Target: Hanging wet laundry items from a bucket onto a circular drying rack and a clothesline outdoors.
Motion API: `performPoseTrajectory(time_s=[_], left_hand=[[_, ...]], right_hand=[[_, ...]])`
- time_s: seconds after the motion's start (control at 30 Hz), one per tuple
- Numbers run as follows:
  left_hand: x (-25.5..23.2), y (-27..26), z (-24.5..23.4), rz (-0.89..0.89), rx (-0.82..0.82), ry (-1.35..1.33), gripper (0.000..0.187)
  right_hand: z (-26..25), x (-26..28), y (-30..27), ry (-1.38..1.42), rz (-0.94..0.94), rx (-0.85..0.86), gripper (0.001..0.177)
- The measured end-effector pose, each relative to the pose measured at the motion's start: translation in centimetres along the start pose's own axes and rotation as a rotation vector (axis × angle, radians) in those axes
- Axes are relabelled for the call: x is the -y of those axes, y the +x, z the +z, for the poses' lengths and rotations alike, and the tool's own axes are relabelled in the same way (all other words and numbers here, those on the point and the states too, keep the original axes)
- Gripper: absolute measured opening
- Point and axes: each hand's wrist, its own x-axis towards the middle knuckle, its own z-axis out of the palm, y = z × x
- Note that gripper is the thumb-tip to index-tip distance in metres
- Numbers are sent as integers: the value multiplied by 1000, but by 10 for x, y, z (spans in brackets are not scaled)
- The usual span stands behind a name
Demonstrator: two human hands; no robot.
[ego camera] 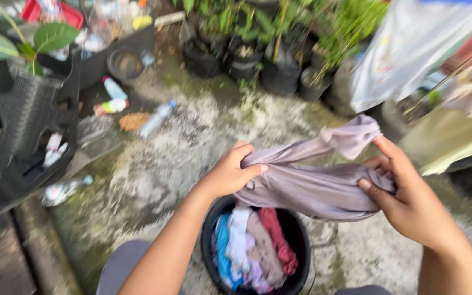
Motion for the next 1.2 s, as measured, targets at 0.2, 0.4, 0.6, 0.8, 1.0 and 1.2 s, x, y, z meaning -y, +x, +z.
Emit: performPoseTrajectory(time_s=[0.2, 0.4, 0.6, 0.8, 1.0, 1.2], left_hand=[[-84, 51, -21, 201, -221, 158, 30], [-83, 118, -10, 149, -419, -270, 31], [-65, 129, -5, 35, -356, -143, 36], [-135, 91, 13, -193, 8, 321, 54], [-187, 69, 30, 360, 130, -136, 96], [-163, 90, 30, 487, -285, -118, 76]], right_hand=[[-48, 79, 35, -205, -136, -202, 57], [-117, 47, 47, -578, 37, 167, 62], [-111, 51, 56, -250, 197, 113, 32], [-57, 63, 89, 651, 475, -25, 39], [-47, 125, 105, 966, 112, 288, 42], [-55, 117, 133, 625, 33, 152, 42]])
